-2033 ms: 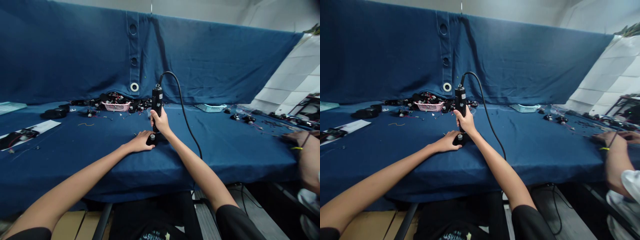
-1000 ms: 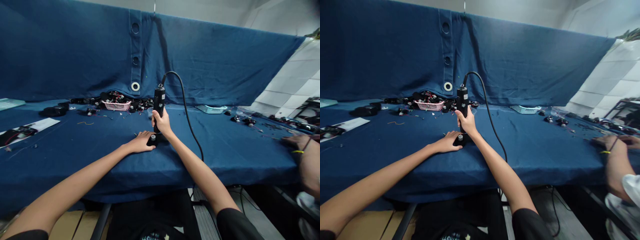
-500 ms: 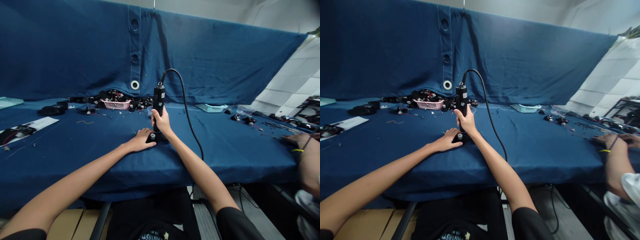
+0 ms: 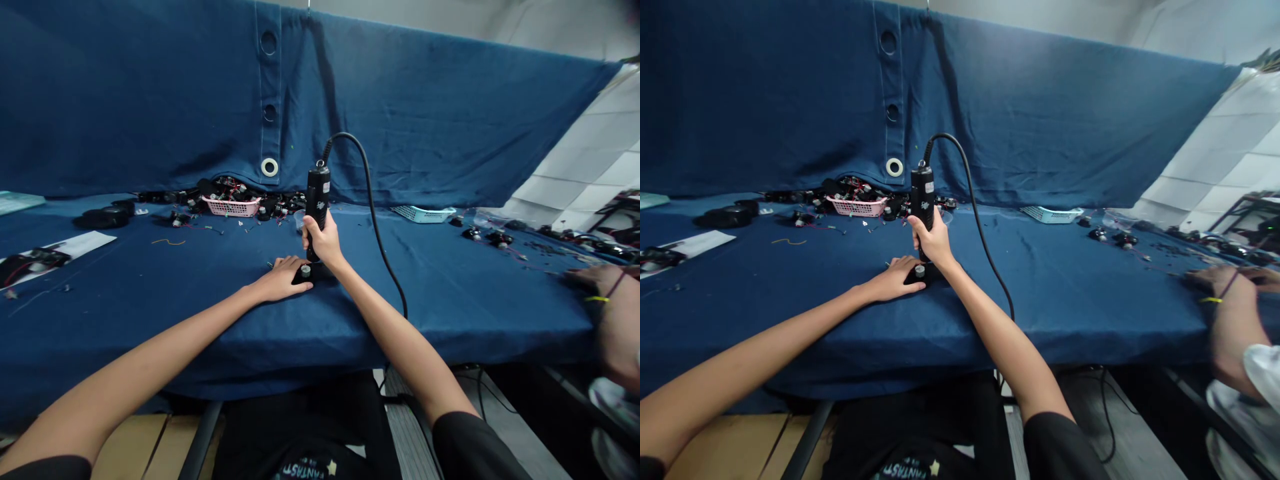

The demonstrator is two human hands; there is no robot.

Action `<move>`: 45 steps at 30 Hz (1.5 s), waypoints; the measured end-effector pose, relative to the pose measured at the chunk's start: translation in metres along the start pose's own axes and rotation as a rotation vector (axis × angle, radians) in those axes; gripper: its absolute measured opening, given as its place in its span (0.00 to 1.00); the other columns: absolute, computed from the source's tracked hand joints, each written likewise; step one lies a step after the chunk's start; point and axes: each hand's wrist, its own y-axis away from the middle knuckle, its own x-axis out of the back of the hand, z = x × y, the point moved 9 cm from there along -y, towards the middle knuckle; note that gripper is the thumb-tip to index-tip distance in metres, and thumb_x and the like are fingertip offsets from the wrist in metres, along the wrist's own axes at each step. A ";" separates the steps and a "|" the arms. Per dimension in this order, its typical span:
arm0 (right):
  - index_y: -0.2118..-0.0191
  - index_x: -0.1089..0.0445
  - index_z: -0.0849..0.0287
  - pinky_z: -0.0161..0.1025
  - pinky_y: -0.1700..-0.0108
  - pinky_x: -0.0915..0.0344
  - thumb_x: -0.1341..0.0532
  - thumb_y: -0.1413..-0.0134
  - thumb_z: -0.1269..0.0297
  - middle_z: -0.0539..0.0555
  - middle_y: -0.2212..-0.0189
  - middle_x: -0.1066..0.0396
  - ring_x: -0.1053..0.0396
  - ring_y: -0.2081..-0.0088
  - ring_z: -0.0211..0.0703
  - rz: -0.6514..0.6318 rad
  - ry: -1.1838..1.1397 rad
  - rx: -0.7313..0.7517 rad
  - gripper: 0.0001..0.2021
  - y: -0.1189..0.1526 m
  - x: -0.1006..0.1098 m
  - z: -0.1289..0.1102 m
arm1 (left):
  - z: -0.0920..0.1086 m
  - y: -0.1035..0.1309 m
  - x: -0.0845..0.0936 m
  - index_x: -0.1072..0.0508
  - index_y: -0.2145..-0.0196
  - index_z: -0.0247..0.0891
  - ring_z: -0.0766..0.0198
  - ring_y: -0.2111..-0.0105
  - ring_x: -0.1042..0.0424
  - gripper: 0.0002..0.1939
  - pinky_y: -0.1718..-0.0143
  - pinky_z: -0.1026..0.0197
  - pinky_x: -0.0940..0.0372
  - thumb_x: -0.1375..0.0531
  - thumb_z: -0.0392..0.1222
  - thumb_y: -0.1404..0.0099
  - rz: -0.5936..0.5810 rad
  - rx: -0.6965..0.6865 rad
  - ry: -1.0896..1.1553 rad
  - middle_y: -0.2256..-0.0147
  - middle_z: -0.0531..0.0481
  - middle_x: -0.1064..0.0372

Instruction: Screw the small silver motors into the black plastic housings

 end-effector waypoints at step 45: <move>0.64 0.44 0.53 0.31 0.85 0.42 0.37 0.45 0.45 0.39 0.84 0.37 0.41 0.87 0.31 0.002 -0.004 -0.018 0.19 0.002 0.000 0.001 | -0.009 -0.005 0.000 0.33 0.49 0.39 0.48 0.49 0.31 0.25 0.45 0.46 0.39 0.36 0.54 0.39 -0.010 0.064 0.159 0.50 0.41 0.30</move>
